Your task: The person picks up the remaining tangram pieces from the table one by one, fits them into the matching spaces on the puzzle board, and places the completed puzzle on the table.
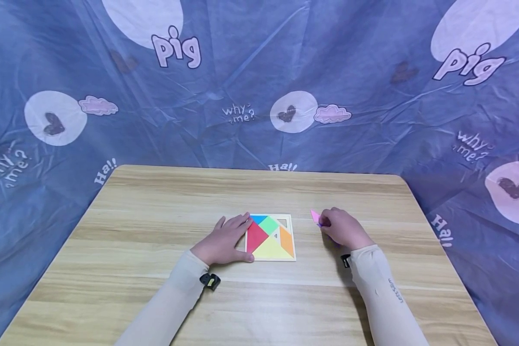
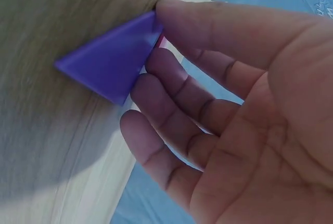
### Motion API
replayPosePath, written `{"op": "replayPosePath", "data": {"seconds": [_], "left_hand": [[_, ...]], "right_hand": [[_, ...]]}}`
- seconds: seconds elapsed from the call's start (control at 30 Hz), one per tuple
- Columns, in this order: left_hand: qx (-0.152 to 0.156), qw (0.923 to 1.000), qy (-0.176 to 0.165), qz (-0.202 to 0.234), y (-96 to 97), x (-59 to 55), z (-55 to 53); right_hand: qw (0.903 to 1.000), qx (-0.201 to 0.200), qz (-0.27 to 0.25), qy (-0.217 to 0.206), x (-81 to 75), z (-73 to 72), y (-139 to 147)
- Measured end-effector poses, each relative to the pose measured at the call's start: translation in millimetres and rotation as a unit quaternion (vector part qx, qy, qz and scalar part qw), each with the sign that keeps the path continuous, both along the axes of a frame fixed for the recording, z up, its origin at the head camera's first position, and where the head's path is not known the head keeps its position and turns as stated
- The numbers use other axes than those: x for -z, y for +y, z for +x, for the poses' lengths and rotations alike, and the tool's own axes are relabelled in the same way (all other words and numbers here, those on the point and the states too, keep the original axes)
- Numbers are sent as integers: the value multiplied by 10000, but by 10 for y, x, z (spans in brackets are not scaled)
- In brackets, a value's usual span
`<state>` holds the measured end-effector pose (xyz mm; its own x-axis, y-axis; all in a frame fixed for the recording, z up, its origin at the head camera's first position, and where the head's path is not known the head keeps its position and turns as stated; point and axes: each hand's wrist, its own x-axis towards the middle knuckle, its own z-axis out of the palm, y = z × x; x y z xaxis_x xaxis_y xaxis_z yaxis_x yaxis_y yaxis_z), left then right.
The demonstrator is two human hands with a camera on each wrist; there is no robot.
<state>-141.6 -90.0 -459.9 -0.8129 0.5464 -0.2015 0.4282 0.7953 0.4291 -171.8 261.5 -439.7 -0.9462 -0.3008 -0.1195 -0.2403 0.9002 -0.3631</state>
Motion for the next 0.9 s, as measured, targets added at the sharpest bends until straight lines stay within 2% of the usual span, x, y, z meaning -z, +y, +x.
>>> {"op": "replayPosePath", "data": {"seconds": [0.43, 0.9], "left_hand": [[25, 10000, -27, -65, -17, 1, -3], [0, 10000, 15, -56, -17, 22, -1]], "right_hand": [[9997, 75, 19, 219, 41, 9, -86], [9967, -469, -58, 662, 70, 38, -190]]}}
